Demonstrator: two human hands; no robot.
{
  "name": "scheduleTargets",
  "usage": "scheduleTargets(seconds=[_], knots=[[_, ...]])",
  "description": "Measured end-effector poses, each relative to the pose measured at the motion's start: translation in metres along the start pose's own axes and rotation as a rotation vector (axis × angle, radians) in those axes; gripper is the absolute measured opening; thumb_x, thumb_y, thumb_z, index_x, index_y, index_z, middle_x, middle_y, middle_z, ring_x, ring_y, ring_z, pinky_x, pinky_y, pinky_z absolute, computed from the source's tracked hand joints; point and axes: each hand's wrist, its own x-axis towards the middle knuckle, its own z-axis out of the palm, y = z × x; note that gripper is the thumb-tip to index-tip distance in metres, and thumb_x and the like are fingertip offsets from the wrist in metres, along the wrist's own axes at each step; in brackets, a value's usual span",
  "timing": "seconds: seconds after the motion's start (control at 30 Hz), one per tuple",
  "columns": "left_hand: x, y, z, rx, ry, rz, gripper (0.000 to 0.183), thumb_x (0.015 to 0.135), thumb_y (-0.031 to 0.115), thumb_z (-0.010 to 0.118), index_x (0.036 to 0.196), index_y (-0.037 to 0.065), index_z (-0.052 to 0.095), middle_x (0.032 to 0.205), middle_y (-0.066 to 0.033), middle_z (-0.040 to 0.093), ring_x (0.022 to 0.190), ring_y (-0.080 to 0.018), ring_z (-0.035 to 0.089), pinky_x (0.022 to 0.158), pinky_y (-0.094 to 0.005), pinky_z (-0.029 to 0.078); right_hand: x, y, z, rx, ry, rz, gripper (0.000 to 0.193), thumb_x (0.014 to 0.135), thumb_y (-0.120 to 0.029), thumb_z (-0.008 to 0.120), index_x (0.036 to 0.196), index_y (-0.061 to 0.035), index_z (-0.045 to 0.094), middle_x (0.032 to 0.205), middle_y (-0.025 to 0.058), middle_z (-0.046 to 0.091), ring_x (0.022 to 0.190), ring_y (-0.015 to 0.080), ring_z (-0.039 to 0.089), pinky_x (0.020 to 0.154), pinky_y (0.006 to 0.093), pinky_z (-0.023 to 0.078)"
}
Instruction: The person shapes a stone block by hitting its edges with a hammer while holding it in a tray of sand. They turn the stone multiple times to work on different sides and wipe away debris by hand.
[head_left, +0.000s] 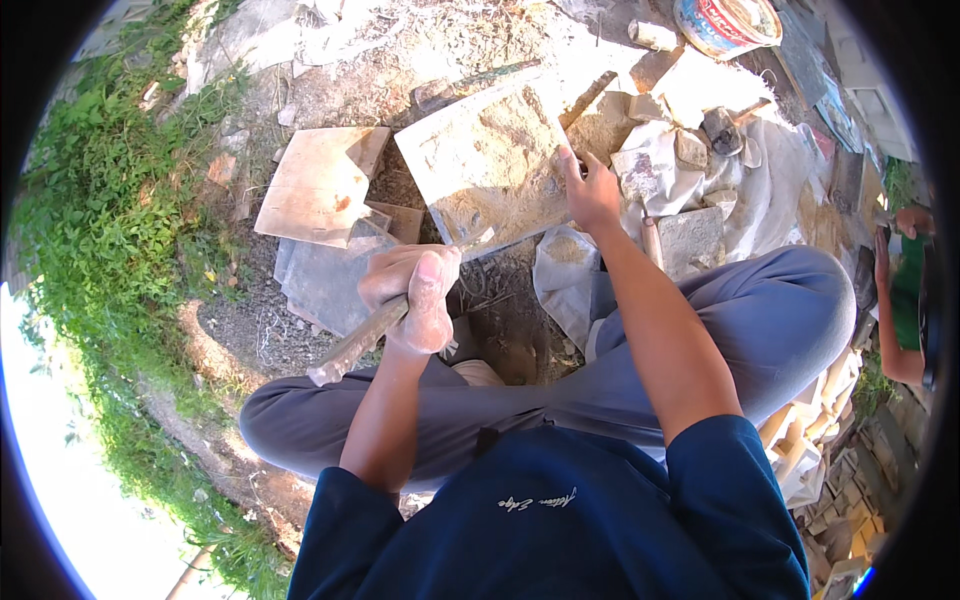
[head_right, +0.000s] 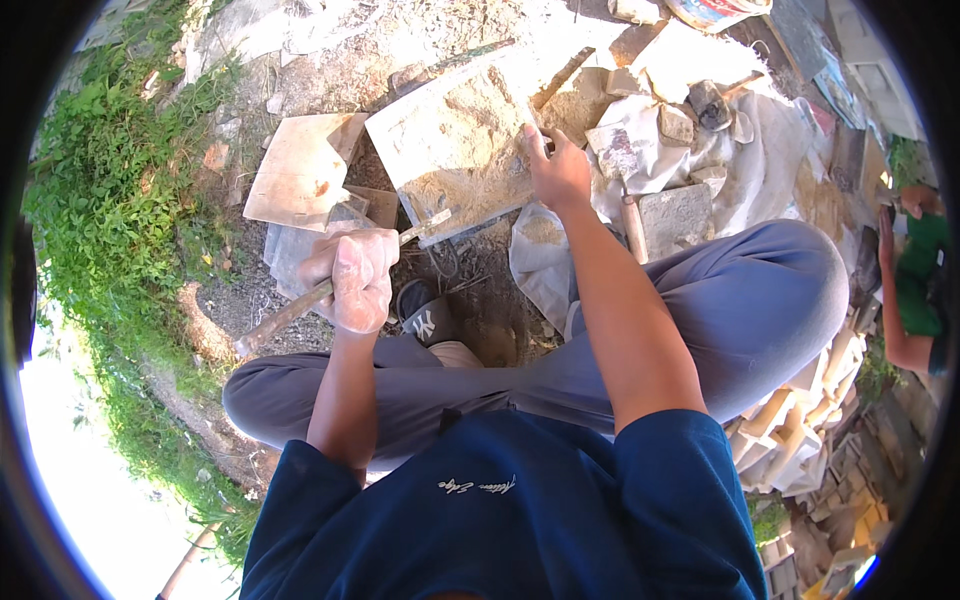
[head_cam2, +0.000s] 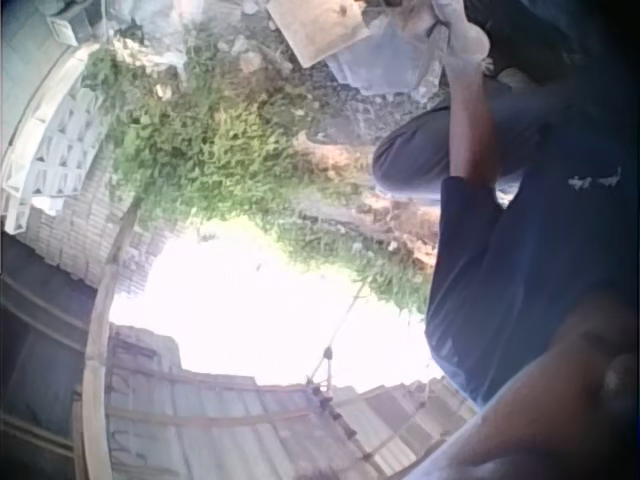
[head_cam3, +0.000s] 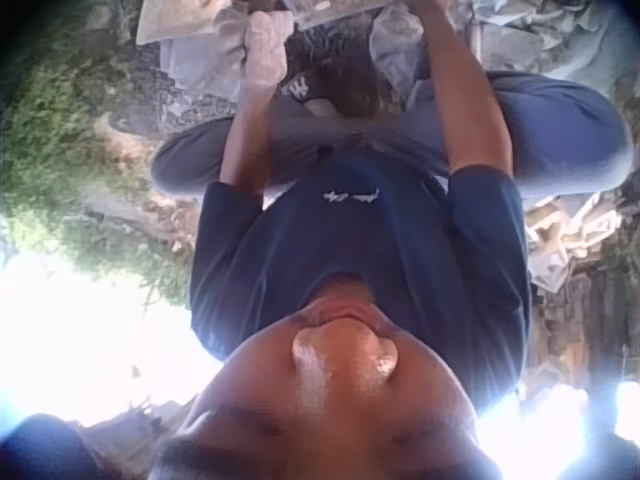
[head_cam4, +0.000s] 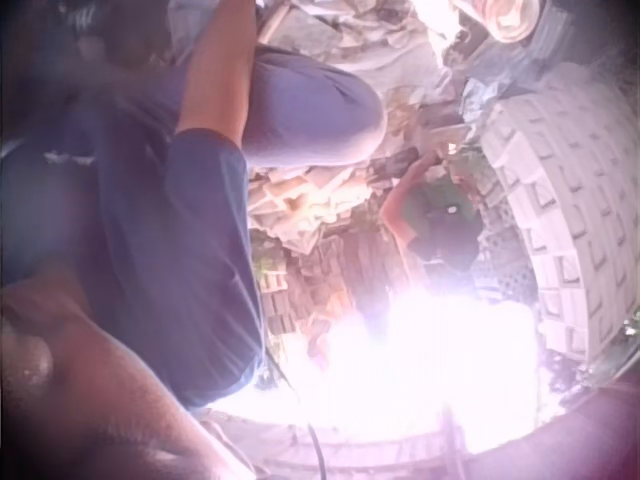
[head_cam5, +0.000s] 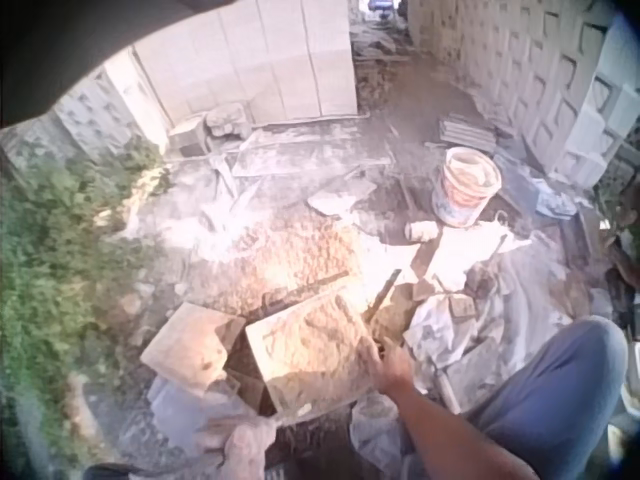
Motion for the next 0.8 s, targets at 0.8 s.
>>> scheduleTargets(seconds=[0.8], knots=[[0.045, -0.036, -0.018, -0.086, 0.211, -0.081, 0.043, 0.102, 0.007, 0.05, 0.062, 0.009, 0.033, 0.056, 0.0041, 0.027, 0.047, -0.0082, 0.023, 0.047, -0.0298, 0.021, 0.002, 0.001, 0.006, 0.051, 0.01, -0.07, 0.064, 0.094, -0.059, 0.049, 0.114, -0.0019, 0.068, 0.101, 0.0236, 0.07, 0.097, 0.039, 0.067, 0.087, 0.0445, 0.05]])
